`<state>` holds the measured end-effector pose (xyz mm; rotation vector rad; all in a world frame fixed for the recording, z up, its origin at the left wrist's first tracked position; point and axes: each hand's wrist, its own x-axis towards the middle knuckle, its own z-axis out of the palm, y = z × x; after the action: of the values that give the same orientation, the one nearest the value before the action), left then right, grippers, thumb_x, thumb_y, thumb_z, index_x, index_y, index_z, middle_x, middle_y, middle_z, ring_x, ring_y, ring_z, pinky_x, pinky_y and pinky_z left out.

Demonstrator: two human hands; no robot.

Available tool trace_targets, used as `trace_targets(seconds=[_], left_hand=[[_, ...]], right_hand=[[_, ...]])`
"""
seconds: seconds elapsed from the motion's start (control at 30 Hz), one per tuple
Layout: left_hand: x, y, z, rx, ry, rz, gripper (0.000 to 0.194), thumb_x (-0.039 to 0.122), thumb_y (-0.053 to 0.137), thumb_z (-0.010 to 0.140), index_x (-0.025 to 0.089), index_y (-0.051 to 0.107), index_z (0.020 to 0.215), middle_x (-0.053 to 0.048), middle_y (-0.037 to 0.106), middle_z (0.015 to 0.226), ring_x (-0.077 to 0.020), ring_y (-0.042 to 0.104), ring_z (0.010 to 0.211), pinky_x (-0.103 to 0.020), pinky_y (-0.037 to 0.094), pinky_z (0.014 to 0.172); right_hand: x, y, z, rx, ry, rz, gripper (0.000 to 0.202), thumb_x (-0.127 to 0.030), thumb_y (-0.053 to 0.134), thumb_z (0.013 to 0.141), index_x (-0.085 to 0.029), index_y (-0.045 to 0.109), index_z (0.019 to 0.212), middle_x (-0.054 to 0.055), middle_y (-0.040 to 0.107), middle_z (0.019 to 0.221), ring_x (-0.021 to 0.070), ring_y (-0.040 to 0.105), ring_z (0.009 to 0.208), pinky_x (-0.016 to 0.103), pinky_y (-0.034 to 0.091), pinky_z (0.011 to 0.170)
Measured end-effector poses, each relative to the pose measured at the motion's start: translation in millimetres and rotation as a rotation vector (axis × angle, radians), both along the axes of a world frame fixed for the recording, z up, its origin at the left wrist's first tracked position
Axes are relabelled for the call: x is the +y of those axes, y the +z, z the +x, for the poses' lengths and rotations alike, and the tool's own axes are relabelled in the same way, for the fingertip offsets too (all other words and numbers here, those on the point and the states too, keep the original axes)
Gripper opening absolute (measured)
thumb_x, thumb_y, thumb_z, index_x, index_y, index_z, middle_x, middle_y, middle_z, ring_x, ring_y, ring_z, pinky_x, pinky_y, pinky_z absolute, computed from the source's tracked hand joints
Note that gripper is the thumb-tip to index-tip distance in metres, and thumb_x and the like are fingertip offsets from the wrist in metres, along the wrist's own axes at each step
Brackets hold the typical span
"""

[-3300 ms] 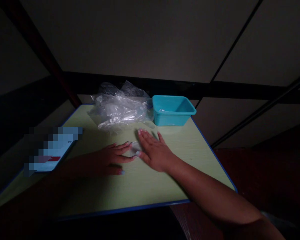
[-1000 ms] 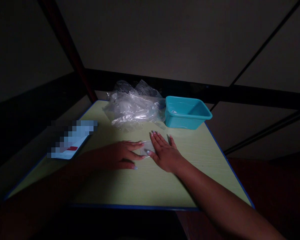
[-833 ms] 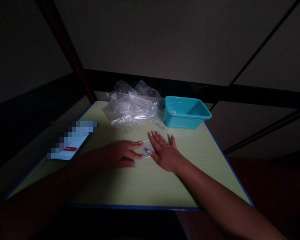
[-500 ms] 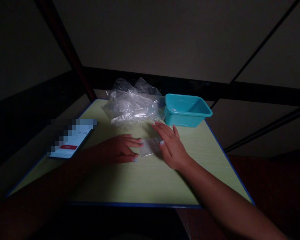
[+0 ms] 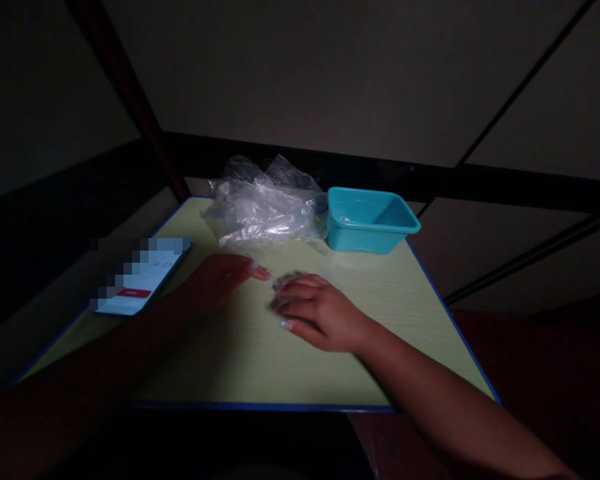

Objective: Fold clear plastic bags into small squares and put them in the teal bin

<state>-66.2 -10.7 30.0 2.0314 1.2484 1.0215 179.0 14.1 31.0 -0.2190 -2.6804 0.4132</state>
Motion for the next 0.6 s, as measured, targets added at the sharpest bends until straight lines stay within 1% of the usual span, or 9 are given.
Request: trace_targets(seconds=[0.07, 0.13, 0.2, 0.27, 0.43, 0.5, 0.6], left_hand=[[0.4, 3.4, -0.3, -0.097, 0.124, -0.022, 0.054, 0.054, 0.039, 0.094, 0.017, 0.075, 0.078, -0.006, 0.077, 0.083, -0.0204, 0.071, 0.082, -0.032, 0.051, 0.082], [-0.1, 6.1, 0.2, -0.134, 0.177, -0.035, 0.057, 0.057, 0.038, 0.093, 0.018, 0.075, 0.075, -0.005, 0.076, 0.079, -0.0207, 0.07, 0.082, -0.033, 0.05, 0.084], [-1.0, 7.3, 1.5, -0.142, 0.18, -0.045, 0.058, 0.059, 0.037, 0.093, 0.018, 0.075, 0.075, -0.004, 0.076, 0.076, -0.0207, 0.07, 0.083, -0.034, 0.049, 0.085], [-1.6, 6.6, 2.7, -0.144, 0.159, -0.042, 0.059, 0.061, 0.037, 0.092, 0.018, 0.075, 0.075, -0.004, 0.075, 0.076, -0.0206, 0.07, 0.081, -0.034, 0.049, 0.085], [-1.1, 2.4, 3.9, -0.154, 0.138, -0.028, 0.06, 0.061, 0.037, 0.092, 0.017, 0.075, 0.074, -0.005, 0.075, 0.076, -0.0202, 0.069, 0.079, -0.033, 0.05, 0.082], [-1.4, 1.9, 4.0, -0.149, 0.139, -0.031, 0.059, 0.058, 0.037, 0.094, 0.017, 0.075, 0.075, -0.004, 0.075, 0.076, -0.0196, 0.069, 0.079, -0.032, 0.05, 0.081], [-2.7, 2.5, 4.9, -0.128, 0.132, -0.038, 0.057, 0.055, 0.036, 0.095, 0.018, 0.075, 0.076, -0.003, 0.074, 0.073, -0.0192, 0.069, 0.08, -0.031, 0.05, 0.081]], right_hand=[[-6.1, 1.0, 0.4, -0.109, 0.007, 0.066, 0.035, -0.038, 0.045, 0.097, -0.019, 0.066, 0.117, 0.012, 0.063, 0.125, 0.0249, 0.052, 0.125, 0.052, 0.029, 0.109], [-11.6, 2.8, 1.5, -0.179, -0.02, 0.132, 0.035, -0.04, 0.046, 0.097, -0.02, 0.068, 0.114, 0.012, 0.064, 0.125, 0.0259, 0.054, 0.123, 0.054, 0.022, 0.112], [-15.0, 3.9, 2.2, -0.201, -0.048, 0.171, 0.036, -0.041, 0.046, 0.097, -0.018, 0.07, 0.11, 0.013, 0.067, 0.12, 0.0263, 0.056, 0.12, 0.053, 0.02, 0.114], [-15.9, 3.1, 2.1, -0.227, -0.063, 0.182, 0.038, -0.041, 0.045, 0.097, -0.016, 0.071, 0.11, 0.013, 0.068, 0.117, 0.0268, 0.058, 0.118, 0.053, 0.022, 0.113], [-13.6, -3.4, 0.1, -0.324, -0.09, 0.146, 0.037, -0.04, 0.045, 0.097, -0.019, 0.068, 0.117, 0.013, 0.067, 0.121, 0.0274, 0.056, 0.121, 0.055, 0.029, 0.11], [-13.4, -4.9, -0.2, -0.351, -0.103, 0.129, 0.035, -0.038, 0.045, 0.097, -0.02, 0.067, 0.118, 0.012, 0.067, 0.122, 0.0272, 0.056, 0.122, 0.056, 0.029, 0.11], [-13.6, -6.6, 0.3, -0.364, -0.104, 0.13, 0.036, -0.037, 0.047, 0.097, -0.018, 0.066, 0.119, 0.013, 0.066, 0.123, 0.0282, 0.056, 0.122, 0.058, 0.029, 0.11]])
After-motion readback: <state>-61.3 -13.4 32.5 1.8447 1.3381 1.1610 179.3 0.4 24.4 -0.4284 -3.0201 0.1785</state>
